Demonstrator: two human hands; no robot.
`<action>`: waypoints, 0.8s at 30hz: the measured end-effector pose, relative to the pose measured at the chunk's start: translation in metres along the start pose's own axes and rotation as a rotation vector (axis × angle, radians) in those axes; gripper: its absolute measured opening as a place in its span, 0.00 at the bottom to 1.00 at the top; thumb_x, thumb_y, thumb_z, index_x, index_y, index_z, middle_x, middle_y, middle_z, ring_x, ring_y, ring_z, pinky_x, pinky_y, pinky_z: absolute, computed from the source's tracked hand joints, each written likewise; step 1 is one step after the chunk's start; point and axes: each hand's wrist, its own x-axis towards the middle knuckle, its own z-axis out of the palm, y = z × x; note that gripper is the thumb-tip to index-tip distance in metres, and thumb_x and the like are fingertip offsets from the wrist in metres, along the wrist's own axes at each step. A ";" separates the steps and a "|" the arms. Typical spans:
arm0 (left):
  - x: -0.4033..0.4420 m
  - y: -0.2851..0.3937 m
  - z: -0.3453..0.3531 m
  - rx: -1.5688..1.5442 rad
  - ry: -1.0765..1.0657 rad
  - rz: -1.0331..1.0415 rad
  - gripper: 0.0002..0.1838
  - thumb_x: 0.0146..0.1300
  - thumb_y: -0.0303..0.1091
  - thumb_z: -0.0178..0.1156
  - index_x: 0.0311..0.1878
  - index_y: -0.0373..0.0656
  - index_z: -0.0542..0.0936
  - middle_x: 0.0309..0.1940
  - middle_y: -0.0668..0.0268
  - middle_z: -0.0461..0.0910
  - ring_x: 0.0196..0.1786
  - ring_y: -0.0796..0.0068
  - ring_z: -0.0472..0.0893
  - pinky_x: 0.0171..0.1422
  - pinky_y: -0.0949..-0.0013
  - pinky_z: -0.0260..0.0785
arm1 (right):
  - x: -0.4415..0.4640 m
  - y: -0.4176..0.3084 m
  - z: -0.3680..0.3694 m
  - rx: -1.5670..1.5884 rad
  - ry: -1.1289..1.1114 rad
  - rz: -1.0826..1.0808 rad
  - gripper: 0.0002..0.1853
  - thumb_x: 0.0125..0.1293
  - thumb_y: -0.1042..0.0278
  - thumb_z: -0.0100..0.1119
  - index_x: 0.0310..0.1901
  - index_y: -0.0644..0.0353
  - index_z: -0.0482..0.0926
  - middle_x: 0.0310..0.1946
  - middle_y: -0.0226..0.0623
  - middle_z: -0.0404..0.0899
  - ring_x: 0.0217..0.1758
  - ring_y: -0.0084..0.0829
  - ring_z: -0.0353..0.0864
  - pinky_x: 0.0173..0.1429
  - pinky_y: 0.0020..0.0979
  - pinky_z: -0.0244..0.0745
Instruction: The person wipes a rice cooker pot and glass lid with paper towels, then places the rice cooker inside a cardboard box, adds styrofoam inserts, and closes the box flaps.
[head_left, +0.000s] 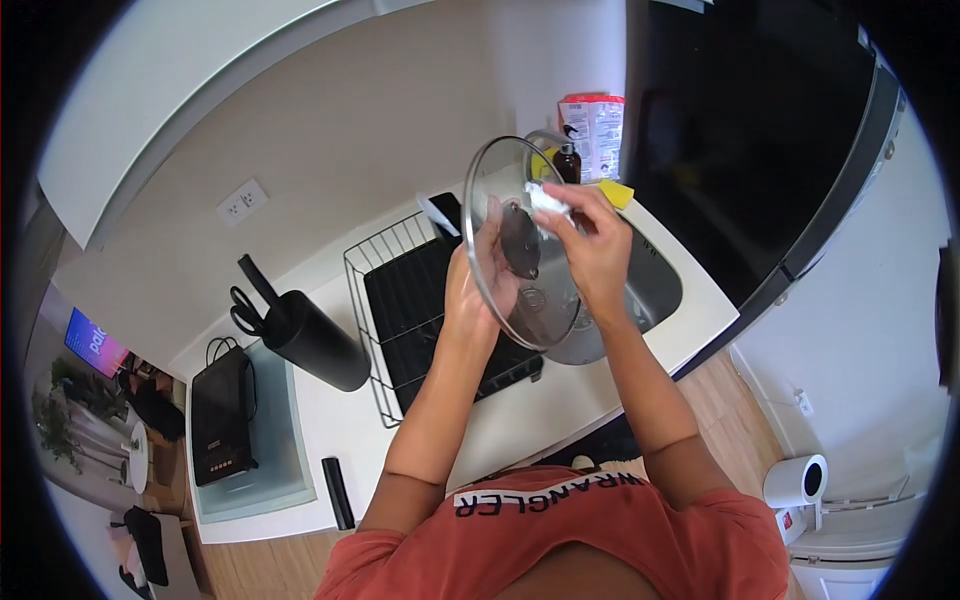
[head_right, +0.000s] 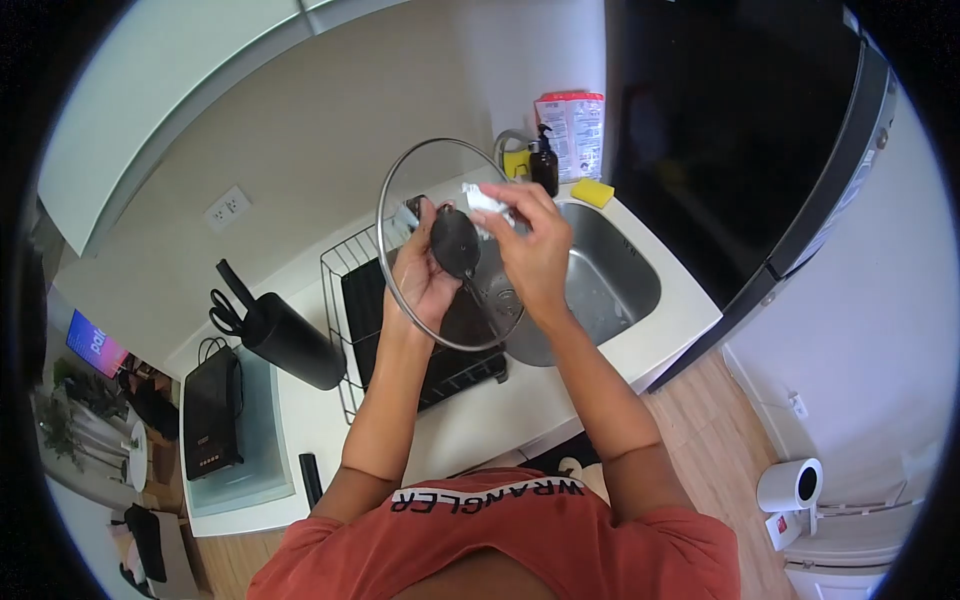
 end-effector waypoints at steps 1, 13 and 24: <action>0.022 -0.015 -0.007 0.006 0.004 -0.004 0.12 0.59 0.37 0.59 0.41 0.40 0.76 0.35 0.65 0.79 0.38 0.76 0.79 0.43 0.73 0.74 | 0.013 0.005 -0.007 -0.041 0.029 -0.033 0.13 0.48 0.77 0.64 0.39 0.62 0.80 0.35 0.33 0.77 0.35 0.22 0.73 0.40 0.21 0.67; 0.097 -0.087 -0.014 -0.205 -0.140 -0.041 0.11 0.63 0.37 0.54 0.38 0.37 0.75 0.30 0.65 0.77 0.33 0.76 0.77 0.40 0.74 0.71 | 0.000 0.040 -0.118 -0.121 -0.670 -0.315 0.10 0.49 0.84 0.55 0.32 0.60 0.80 0.36 0.37 0.78 0.42 0.35 0.77 0.47 0.30 0.72; 0.107 -0.109 -0.004 -0.124 -0.095 -0.121 0.10 0.60 0.35 0.57 0.36 0.37 0.75 0.29 0.64 0.77 0.31 0.76 0.76 0.39 0.74 0.71 | 0.065 0.094 -0.151 -0.425 -0.365 -0.654 0.19 0.42 0.91 0.45 0.36 0.63 0.75 0.41 0.43 0.75 0.48 0.41 0.72 0.55 0.39 0.65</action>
